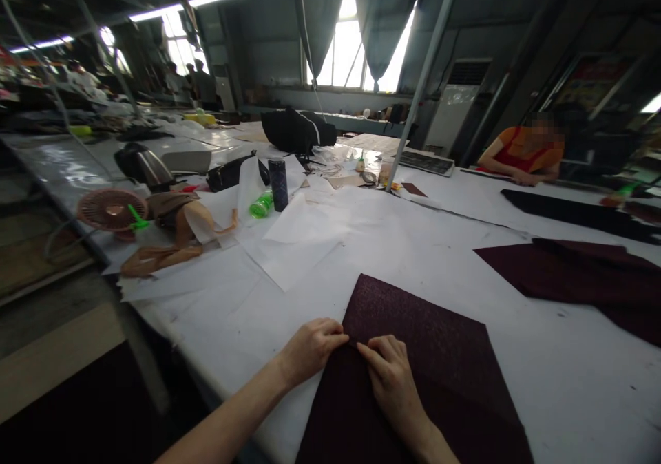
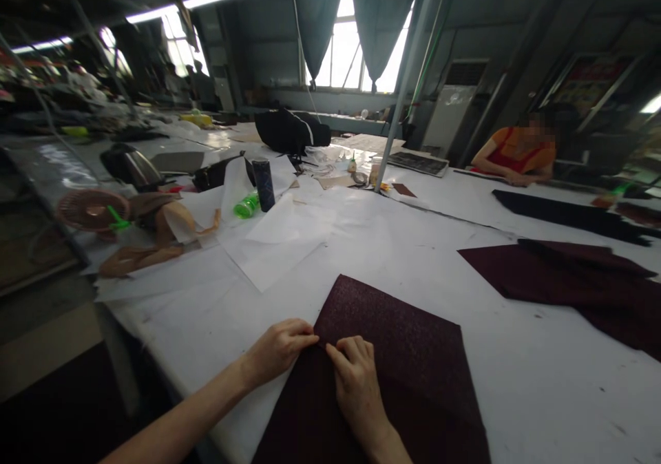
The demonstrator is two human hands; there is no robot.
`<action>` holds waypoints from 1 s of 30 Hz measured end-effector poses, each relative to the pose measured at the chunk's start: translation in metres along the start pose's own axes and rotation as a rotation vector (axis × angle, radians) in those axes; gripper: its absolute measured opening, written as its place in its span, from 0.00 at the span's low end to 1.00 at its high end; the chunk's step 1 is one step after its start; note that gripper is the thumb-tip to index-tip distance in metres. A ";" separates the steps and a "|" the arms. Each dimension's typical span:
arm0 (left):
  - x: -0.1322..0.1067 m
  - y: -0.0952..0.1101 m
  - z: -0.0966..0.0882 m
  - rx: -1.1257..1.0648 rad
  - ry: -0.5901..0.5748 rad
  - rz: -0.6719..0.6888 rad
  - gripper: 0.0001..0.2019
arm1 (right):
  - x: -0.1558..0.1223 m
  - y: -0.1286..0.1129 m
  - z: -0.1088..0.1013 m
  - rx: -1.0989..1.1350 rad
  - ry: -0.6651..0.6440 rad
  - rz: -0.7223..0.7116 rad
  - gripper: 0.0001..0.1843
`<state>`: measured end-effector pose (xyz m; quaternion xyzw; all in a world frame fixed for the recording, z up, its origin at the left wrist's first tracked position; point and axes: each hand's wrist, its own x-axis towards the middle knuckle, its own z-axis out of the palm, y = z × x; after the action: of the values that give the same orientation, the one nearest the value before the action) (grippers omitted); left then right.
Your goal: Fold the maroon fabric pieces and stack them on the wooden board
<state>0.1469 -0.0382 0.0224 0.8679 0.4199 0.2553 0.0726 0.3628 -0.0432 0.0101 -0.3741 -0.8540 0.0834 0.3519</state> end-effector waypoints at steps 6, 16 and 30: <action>-0.004 0.002 0.001 0.114 0.025 0.096 0.12 | 0.000 -0.004 -0.001 -0.049 0.000 -0.039 0.16; -0.004 0.001 0.006 0.245 0.042 0.174 0.11 | -0.002 -0.004 0.003 -0.079 -0.010 -0.072 0.17; -0.007 0.003 -0.003 0.313 -0.012 0.195 0.11 | -0.003 -0.004 0.005 -0.132 -0.046 -0.082 0.17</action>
<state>0.1441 -0.0459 0.0239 0.9066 0.3680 0.1877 -0.0859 0.3587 -0.0475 0.0067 -0.3589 -0.8802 0.0212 0.3099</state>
